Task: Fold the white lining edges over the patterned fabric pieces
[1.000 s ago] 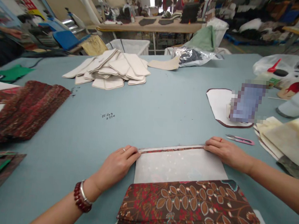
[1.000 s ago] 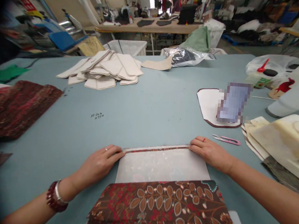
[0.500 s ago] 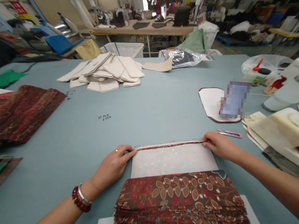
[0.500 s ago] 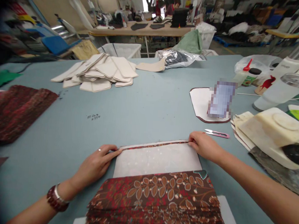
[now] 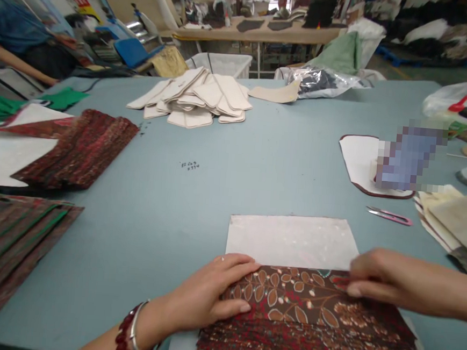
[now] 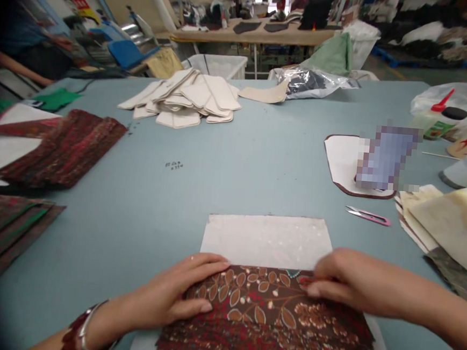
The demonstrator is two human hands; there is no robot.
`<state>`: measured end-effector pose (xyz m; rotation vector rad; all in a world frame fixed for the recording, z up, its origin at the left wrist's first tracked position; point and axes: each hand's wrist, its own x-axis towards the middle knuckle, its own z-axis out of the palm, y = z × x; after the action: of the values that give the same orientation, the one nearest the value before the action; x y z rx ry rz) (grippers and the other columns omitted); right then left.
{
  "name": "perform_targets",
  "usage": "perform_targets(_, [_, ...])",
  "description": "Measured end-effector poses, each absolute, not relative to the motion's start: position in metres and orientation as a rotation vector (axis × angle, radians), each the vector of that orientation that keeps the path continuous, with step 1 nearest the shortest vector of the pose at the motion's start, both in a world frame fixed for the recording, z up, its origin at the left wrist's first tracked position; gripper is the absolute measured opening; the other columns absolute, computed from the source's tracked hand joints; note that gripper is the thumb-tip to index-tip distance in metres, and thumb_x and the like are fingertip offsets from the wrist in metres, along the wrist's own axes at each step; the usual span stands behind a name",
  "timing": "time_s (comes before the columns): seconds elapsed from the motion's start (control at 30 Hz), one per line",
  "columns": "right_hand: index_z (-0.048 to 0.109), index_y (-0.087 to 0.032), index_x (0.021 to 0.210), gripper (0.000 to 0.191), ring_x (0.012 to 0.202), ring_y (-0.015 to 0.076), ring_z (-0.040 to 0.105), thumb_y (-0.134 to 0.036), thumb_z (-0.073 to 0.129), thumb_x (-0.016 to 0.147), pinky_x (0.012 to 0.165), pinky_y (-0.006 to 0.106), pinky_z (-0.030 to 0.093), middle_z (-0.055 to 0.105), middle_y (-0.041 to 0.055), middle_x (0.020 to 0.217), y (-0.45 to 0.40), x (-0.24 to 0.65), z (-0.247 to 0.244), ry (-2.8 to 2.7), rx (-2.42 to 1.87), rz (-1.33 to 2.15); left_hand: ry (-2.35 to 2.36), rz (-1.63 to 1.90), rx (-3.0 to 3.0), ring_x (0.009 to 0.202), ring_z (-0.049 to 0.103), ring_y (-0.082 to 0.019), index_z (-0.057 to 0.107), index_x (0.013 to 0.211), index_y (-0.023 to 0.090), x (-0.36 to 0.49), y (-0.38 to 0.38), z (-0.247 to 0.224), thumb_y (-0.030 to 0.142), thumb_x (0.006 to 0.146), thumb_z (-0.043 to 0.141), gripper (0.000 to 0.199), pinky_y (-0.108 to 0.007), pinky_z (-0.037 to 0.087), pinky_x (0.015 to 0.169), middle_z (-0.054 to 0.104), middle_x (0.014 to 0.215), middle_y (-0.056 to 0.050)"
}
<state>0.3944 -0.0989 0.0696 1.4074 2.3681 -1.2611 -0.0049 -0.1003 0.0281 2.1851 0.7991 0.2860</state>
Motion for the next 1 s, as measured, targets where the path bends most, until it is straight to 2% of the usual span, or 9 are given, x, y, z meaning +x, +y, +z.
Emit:
perform_targets(0.17, [0.071,-0.022,0.093,0.019,0.079,0.0178,0.063,-0.022,0.053,0.098,0.072,0.029,0.046,0.07,0.0051,0.091,-0.027,0.272,0.046,2.77,1.183,-1.176,0.854,0.24,2.157,0.14,0.043,-0.031,0.035,0.154,0.03,-0.017,-0.122,0.03,0.041,0.092,0.067,0.071,-0.049,0.043,0.114,0.041,0.155,-0.015])
perform_targets(0.3, [0.068,-0.021,0.1,0.015,0.083,0.0202,0.06,-0.011,0.059,0.093,0.071,0.031,0.044,0.065,0.0086,0.1,-0.019,0.213,0.02,2.954,0.888,-0.728,0.925,0.412,1.966,0.134,0.05,-0.028,0.051,0.143,0.029,-0.033,-0.115,0.025,0.035,0.092,0.066,0.054,-0.048,0.045,0.111,0.05,0.148,-0.014])
perform_targets(0.43, [0.063,-0.019,0.087,0.012,0.077,0.0187,0.055,-0.018,0.057,0.098,0.067,0.03,0.04,0.061,0.0058,0.088,-0.026,0.21,0.002,2.956,0.879,-0.545,1.268,0.733,1.466,0.091,0.07,-0.02,0.067,0.109,0.019,-0.039,-0.097,0.006,0.029,0.094,0.057,0.02,-0.034,0.057,0.077,0.073,0.101,-0.01])
perform_targets(0.5, [0.061,-0.019,0.084,0.015,0.08,0.0193,0.054,-0.019,0.055,0.099,0.068,0.031,0.039,0.06,0.0053,0.087,-0.028,0.214,-0.003,2.986,0.888,-0.549,1.347,0.766,1.208,0.064,0.064,-0.014,0.064,0.1,0.017,-0.034,-0.087,-0.005,0.029,0.089,0.059,0.016,-0.023,0.047,0.053,0.071,0.083,-0.005])
perform_targets(0.57, [0.06,-0.018,0.084,0.016,0.083,0.0201,0.054,-0.018,0.055,0.099,0.07,0.031,0.039,0.059,0.0053,0.087,-0.029,0.216,-0.007,3.01,0.896,-0.563,1.365,0.712,1.115,0.048,0.052,-0.009,0.063,0.091,0.016,-0.024,-0.077,-0.012,0.031,0.085,0.063,0.016,-0.02,0.034,0.043,0.064,0.068,0.0])
perform_targets(0.63, [0.06,-0.018,0.084,0.015,0.085,0.0203,0.053,-0.018,0.055,0.098,0.071,0.031,0.039,0.06,0.0057,0.088,-0.03,0.216,-0.008,3.019,0.909,-0.584,1.384,0.671,1.184,0.045,0.043,-0.008,0.064,0.074,0.016,-0.012,-0.068,-0.014,0.033,0.083,0.065,0.019,-0.02,0.028,0.043,0.055,0.055,0.003])
perform_targets(0.73, [0.06,-0.018,0.085,0.012,0.087,0.0208,0.053,-0.015,0.055,0.096,0.074,0.032,0.04,0.061,0.0065,0.091,-0.033,0.216,-0.006,3.023,0.945,-0.636,1.382,0.726,1.282,0.053,0.046,-0.011,0.065,0.061,0.017,0.005,-0.058,-0.012,0.032,0.079,0.068,0.024,-0.021,0.031,0.048,0.057,0.056,0.0])
perform_targets(0.87, [0.06,-0.018,0.093,0.01,0.091,0.0224,0.055,-0.012,0.064,0.086,0.079,0.035,0.042,0.063,0.0075,0.098,-0.036,0.224,0.003,2.967,1.017,-0.785,1.222,0.864,0.836,0.061,0.057,-0.014,0.074,0.081,0.017,0.02,-0.05,-0.01,0.036,0.078,0.072,0.02,-0.025,0.045,0.057,0.069,0.073,-0.004])
perform_targets(1.0, [0.059,-0.019,0.093,0.013,0.083,0.0201,0.058,-0.015,0.067,0.085,0.073,0.033,0.045,0.064,0.0049,0.092,-0.026,0.224,0.019,2.869,1.118,-1.016,1.146,0.971,0.614,0.065,0.061,-0.013,0.074,0.082,0.016,0.025,-0.05,-0.013,0.034,0.072,0.081,0.022,-0.026,0.05,0.062,0.071,0.076,-0.005])
